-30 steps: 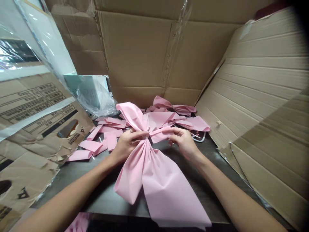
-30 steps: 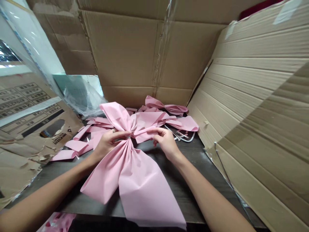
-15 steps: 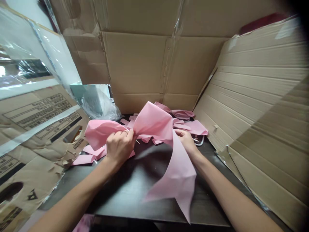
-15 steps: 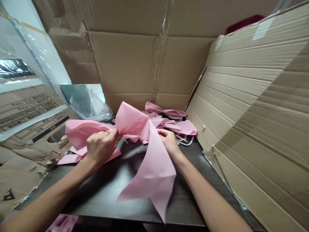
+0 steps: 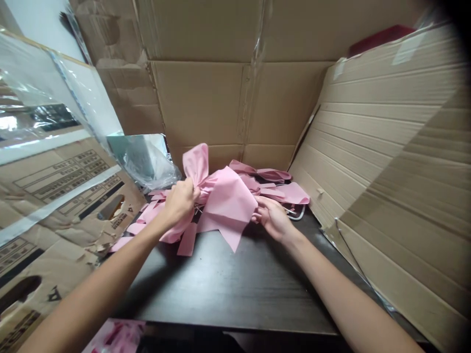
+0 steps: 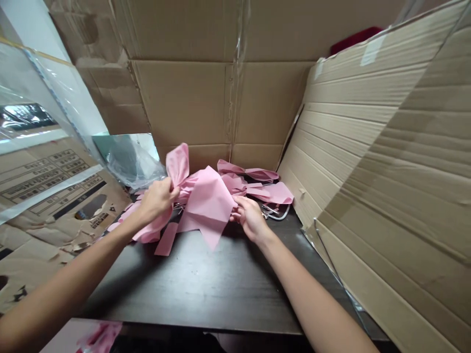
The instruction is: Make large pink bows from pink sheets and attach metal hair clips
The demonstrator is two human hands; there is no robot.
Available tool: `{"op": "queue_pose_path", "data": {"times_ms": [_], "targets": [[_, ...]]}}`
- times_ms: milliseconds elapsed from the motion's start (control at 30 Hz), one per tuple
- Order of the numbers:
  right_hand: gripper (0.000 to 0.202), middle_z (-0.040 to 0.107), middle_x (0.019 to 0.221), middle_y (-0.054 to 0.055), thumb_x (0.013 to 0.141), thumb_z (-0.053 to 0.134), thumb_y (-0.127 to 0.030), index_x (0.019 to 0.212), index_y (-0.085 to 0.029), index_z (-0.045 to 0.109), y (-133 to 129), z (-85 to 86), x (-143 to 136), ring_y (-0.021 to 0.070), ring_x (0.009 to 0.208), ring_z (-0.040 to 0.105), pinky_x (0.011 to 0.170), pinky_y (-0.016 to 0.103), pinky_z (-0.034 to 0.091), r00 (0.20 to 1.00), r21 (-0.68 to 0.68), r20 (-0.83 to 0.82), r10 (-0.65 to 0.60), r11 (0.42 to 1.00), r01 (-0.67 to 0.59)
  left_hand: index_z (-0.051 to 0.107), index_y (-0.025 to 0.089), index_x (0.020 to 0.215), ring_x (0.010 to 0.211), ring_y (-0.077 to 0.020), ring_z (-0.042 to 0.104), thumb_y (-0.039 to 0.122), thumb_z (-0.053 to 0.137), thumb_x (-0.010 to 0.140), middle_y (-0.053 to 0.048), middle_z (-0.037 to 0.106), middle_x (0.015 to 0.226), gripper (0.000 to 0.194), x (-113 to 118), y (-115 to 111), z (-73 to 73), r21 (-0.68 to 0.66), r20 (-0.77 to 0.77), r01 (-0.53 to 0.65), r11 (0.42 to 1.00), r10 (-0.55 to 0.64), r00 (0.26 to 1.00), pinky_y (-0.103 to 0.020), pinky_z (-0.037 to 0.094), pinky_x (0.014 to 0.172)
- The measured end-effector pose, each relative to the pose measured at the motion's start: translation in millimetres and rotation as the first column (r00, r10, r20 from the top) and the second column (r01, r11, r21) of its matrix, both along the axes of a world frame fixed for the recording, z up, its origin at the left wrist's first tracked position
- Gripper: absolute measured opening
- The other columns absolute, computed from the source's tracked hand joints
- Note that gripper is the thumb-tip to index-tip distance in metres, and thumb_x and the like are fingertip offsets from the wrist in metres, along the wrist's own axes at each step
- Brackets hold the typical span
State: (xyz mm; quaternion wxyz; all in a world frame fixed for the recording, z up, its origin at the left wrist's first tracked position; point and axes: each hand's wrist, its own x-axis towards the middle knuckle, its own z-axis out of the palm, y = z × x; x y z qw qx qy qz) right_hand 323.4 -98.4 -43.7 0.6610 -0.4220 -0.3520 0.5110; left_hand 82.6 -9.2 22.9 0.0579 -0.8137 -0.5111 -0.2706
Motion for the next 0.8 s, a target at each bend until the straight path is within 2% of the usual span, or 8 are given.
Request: {"op": "queue_pose_path", "data": {"times_ms": [100,200,233,400,467,567,667,800], "targets": [[0.019,0.066,0.077,0.004,0.071,0.068,-0.031,0.084,-0.017,0.064,0,1.1,1,0.0144,0.062,0.061,0.046,0.023,0.047,0.998,-0.02,-0.053,0.033,0.999,-0.034,0.058,0.013,0.071,0.059,-0.0136,0.051,0.021,0.055,0.08,-0.004,0.058,0.065,0.012,1,20,35.8,0.0,0.124,-0.007,1.0,0.007,0.992,-0.025,0.034,0.056],[0.02,0.069,0.091,0.008,0.072,0.067,-0.027,0.088,-0.016,0.066,-1,3.4,5,0.0139,0.064,0.062,0.045,0.022,0.046,0.997,-0.033,-0.074,0.038,0.999,-0.041,0.058,0.006,0.074,0.066,-0.0111,0.056,0.017,0.062,0.076,-0.005,0.059,0.072,0.011,7,30,88.0,0.006,0.271,0.019,1.0,-0.02,0.962,-0.02,0.038,0.059],[0.02,0.069,0.097,0.009,0.072,0.067,-0.027,0.089,-0.016,0.067,-2,4.4,6,0.0136,0.064,0.062,0.045,0.022,0.047,0.996,-0.033,-0.076,0.038,0.999,-0.04,0.059,0.001,0.081,0.069,-0.0108,0.058,0.014,0.065,0.074,-0.007,0.059,0.075,0.016,10,29,106.8,-0.045,0.446,0.124,0.991,-0.091,0.89,-0.02,0.039,0.062],[0.021,0.069,0.103,0.012,0.072,0.066,-0.028,0.09,-0.016,0.067,-2,8.1,11,0.0159,0.066,0.064,0.045,0.024,0.048,0.998,-0.025,-0.063,0.0,1.0,-0.002,0.039,-0.019,0.117,0.082,-0.0087,0.061,-0.001,0.03,0.085,0.003,0.046,0.077,0.038,19,11,181.6,-0.035,0.632,0.431,0.902,-0.314,0.708,-0.028,0.033,0.073],[0.02,0.069,0.095,0.012,0.07,0.067,-0.027,0.086,-0.016,0.066,0,7.5,12,0.017,0.064,0.064,0.042,0.024,0.047,0.998,-0.012,-0.044,-0.05,0.999,0.049,0.037,-0.021,0.116,0.082,-0.0067,0.061,-0.004,0.019,0.085,0.004,0.042,0.076,0.04,19,6,194.5,-0.087,0.641,0.466,0.88,-0.309,0.703,-0.03,0.032,0.073],[0.018,0.064,0.074,0.005,0.068,0.065,-0.026,0.083,-0.015,0.062,3,5.6,13,0.015,0.056,0.061,0.039,0.021,0.045,0.977,0.041,-0.01,-0.214,0.976,0.214,0.059,-0.005,0.096,0.071,-0.0047,0.058,0.004,0.059,0.078,0.005,0.049,0.067,0.02,13,8,201.3,-0.107,0.518,0.327,0.939,-0.228,0.824,-0.03,0.043,0.076],[0.029,0.061,0.079,0.002,0.069,0.062,-0.025,0.097,-0.017,0.06,6,5.2,15,0.0123,0.061,0.06,0.04,0.018,0.045,0.903,0.15,0.019,-0.429,0.894,0.421,0.064,0.009,0.076,0.072,-0.0097,0.049,0.013,0.085,0.054,0.005,0.052,0.059,0.031,9,18,209.1,-0.023,0.432,0.082,0.996,-0.064,0.9,-0.031,0.047,0.083],[0.045,0.061,0.105,0.007,0.068,0.062,-0.024,0.113,-0.017,0.057,7,7.3,16,0.0144,0.07,0.061,0.042,0.02,0.048,0.831,0.288,0.084,-0.55,0.811,0.509,0.062,-0.001,0.085,0.079,-0.0147,0.056,0.016,0.077,0.07,0.001,0.059,0.062,0.026,20,25,229.8,-0.333,0.492,0.049,0.942,0.129,0.861,-0.039,0.049,0.084]]}}
